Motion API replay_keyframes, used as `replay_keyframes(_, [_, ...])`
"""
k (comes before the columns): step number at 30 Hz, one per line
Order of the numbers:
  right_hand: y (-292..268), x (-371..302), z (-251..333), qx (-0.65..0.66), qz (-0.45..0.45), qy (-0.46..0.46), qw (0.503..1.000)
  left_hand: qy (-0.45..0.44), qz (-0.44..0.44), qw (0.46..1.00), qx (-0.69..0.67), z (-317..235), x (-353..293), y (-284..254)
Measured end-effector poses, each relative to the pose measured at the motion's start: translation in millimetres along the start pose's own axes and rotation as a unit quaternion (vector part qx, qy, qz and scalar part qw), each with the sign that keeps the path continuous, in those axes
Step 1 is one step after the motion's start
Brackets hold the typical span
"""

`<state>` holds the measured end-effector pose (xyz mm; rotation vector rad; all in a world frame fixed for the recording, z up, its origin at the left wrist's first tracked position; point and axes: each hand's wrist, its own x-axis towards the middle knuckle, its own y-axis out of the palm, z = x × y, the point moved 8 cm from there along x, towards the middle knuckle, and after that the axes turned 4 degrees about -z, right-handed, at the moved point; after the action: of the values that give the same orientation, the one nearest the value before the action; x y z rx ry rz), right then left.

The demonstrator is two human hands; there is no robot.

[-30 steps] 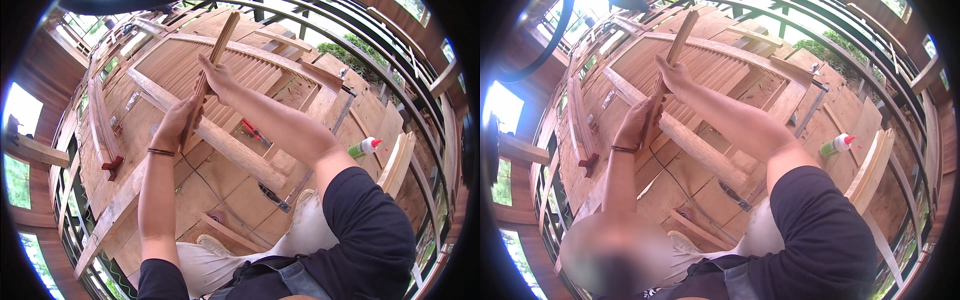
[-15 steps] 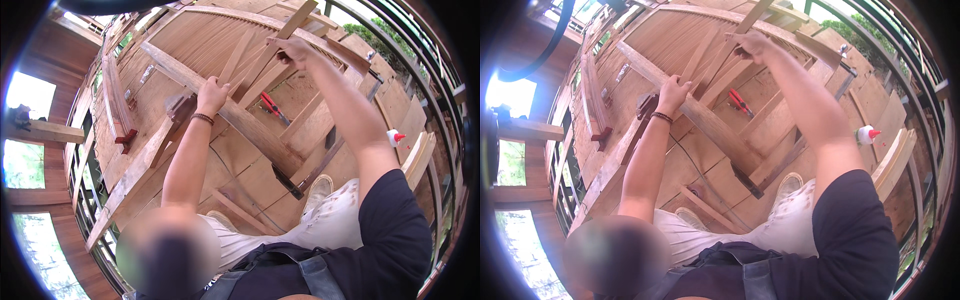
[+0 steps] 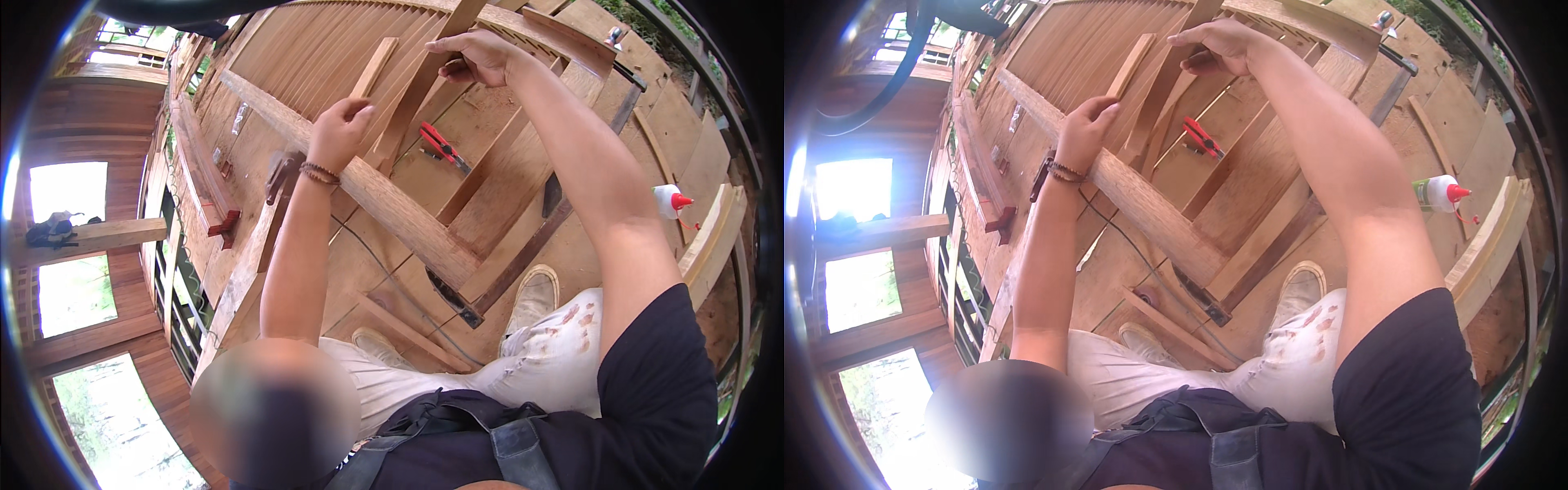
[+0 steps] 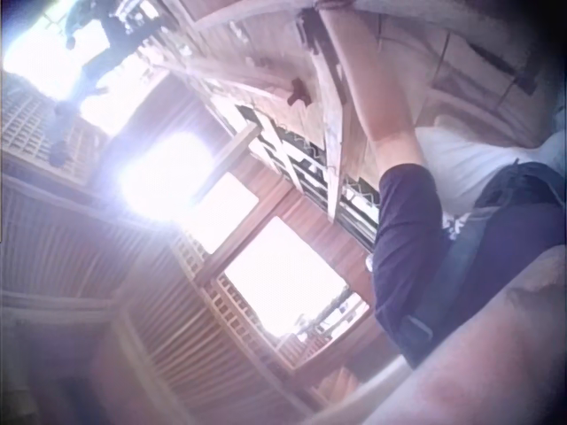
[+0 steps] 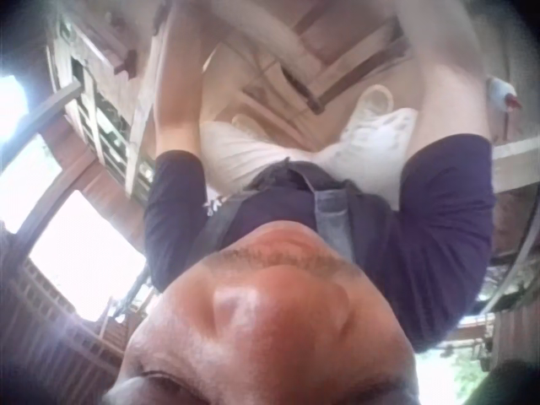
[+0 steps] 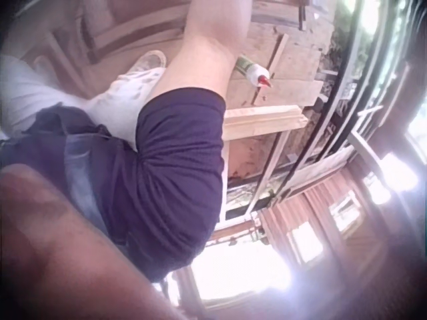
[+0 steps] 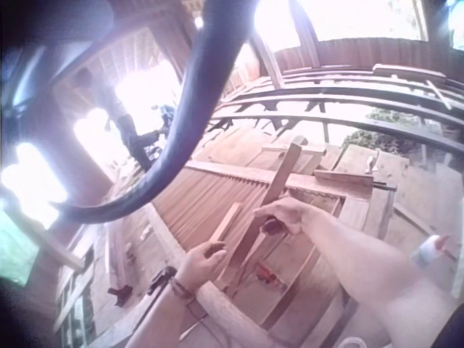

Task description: The person assembles a curved wooden structure by sawing a thin strip, applying wood glue, and hammering nails to secure the pieces. They repeat this process for multiple strips, aligning them within the frame.

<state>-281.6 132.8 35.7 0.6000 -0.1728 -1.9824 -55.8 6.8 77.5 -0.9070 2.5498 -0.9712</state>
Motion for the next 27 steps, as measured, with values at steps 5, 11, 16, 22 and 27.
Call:
replay_keyframes(5, [-1,9,-2,0.043,0.009,0.005,0.999,0.01,0.087,0.995,-0.04,-29,22,36])
replay_keyframes(11, [-47,27,29,0.003,-0.136,-0.073,0.988,-0.05,0.137,0.989,-0.02,4,32,50])
replay_keyframes(16, [-90,18,45,0.004,-0.279,-0.071,0.958,-0.07,0.162,0.984,0.008,5,24,57])
replay_keyframes(22, [-92,25,29,-0.004,-0.3,-0.071,0.951,-0.046,0.153,0.987,0.029,1,19,57])
replay_keyframes(27, [-94,35,21,-0.014,-0.295,-0.066,0.953,-0.046,0.15,0.985,0.071,6,21,58])
